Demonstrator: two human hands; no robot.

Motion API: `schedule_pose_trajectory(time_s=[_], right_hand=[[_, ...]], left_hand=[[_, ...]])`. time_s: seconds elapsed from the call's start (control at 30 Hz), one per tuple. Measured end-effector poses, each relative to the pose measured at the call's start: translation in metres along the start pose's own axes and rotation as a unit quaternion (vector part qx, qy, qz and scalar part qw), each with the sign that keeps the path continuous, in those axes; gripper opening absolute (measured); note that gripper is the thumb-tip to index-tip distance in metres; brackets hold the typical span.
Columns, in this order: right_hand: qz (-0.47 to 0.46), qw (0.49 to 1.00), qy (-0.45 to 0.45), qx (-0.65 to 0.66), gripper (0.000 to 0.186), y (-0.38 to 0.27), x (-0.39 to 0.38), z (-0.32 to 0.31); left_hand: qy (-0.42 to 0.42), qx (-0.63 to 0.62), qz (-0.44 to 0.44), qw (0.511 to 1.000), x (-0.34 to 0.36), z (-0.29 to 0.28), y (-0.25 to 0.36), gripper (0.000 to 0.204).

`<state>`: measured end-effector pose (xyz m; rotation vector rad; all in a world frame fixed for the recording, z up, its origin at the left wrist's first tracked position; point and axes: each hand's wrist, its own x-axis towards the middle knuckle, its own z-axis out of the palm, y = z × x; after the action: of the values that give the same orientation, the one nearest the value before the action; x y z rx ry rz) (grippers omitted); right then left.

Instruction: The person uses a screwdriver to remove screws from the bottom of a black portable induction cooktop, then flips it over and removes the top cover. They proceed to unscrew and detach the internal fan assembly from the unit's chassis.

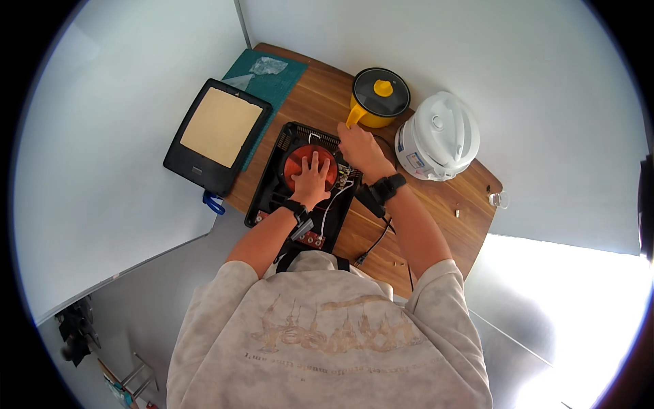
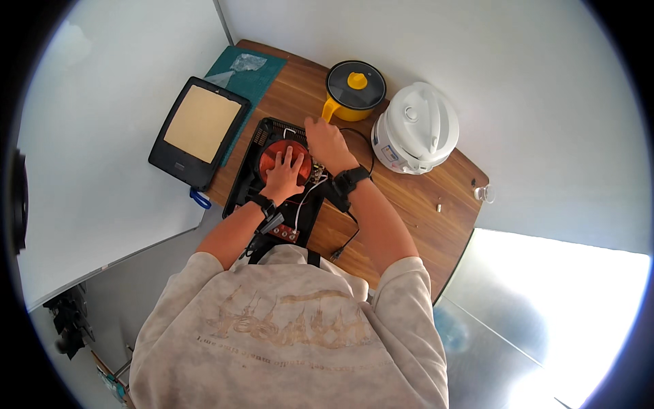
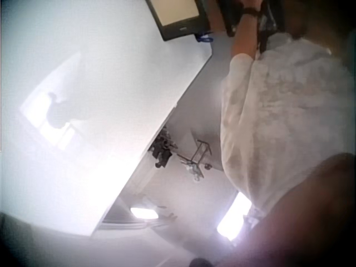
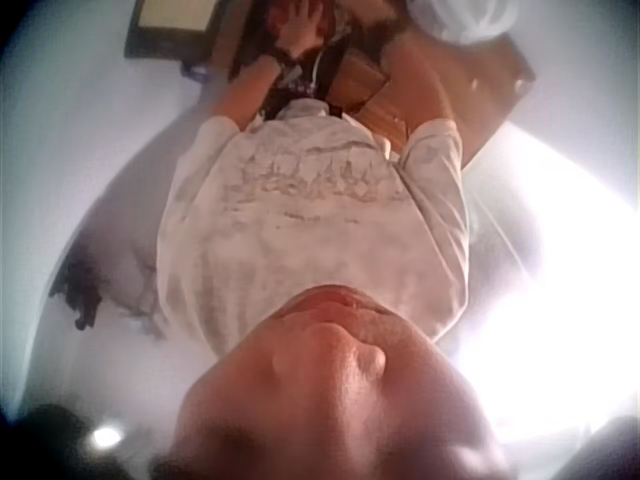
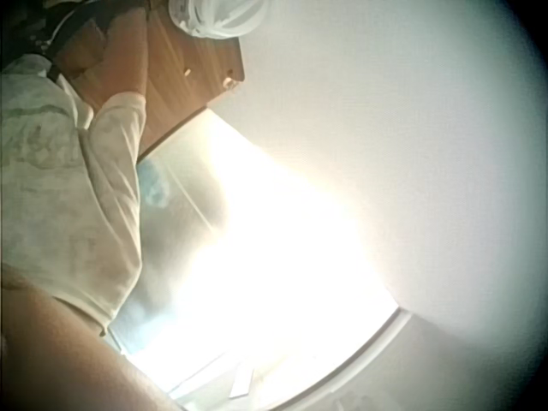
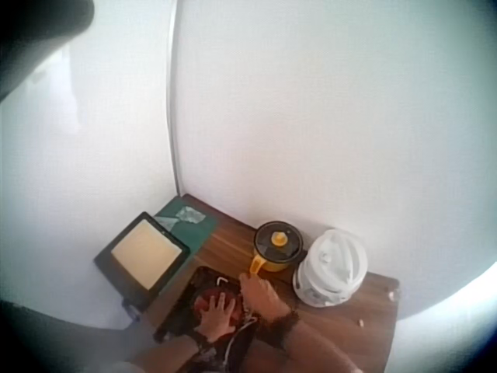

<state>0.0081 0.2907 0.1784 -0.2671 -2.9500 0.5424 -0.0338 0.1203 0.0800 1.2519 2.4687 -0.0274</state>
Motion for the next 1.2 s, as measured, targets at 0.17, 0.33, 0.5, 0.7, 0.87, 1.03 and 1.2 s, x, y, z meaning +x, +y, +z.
schedule_pose_trajectory(time_s=[0.17,0.33,0.5,0.7,0.87,1.03,1.2], right_hand=[[-0.013,1.0,0.001,0.002,0.021,0.009,0.007,-0.001],[0.055,0.997,-0.052,0.006,0.022,-0.004,0.0,-0.005],[0.072,0.997,-0.024,0.033,0.024,0.003,-0.013,-0.006],[0.117,0.988,-0.07,0.077,0.028,0.031,-0.044,0.0],[0.24,0.952,-0.162,0.098,0.035,0.039,-0.055,0.017],[0.218,0.966,-0.019,0.139,0.034,0.046,-0.069,0.036],[0.337,0.884,-0.104,0.306,0.037,0.034,-0.069,0.016]], left_hand=[[-0.008,-0.002,0.0,1.0,0.0,-0.001,-0.001,0.103],[-0.022,0.02,0.002,1.0,0.0,-0.007,0.001,0.102],[-0.017,0.034,0.002,0.999,0.004,-0.006,0.001,0.104],[0.012,-0.007,0.028,1.0,0.01,-0.001,-0.009,0.106],[0.024,-0.003,0.036,0.999,0.008,-0.004,-0.005,0.103],[0.007,-0.002,0.031,0.999,0.01,-0.005,-0.004,0.103],[-0.001,0.003,0.023,1.0,0.009,-0.005,-0.004,0.101]])
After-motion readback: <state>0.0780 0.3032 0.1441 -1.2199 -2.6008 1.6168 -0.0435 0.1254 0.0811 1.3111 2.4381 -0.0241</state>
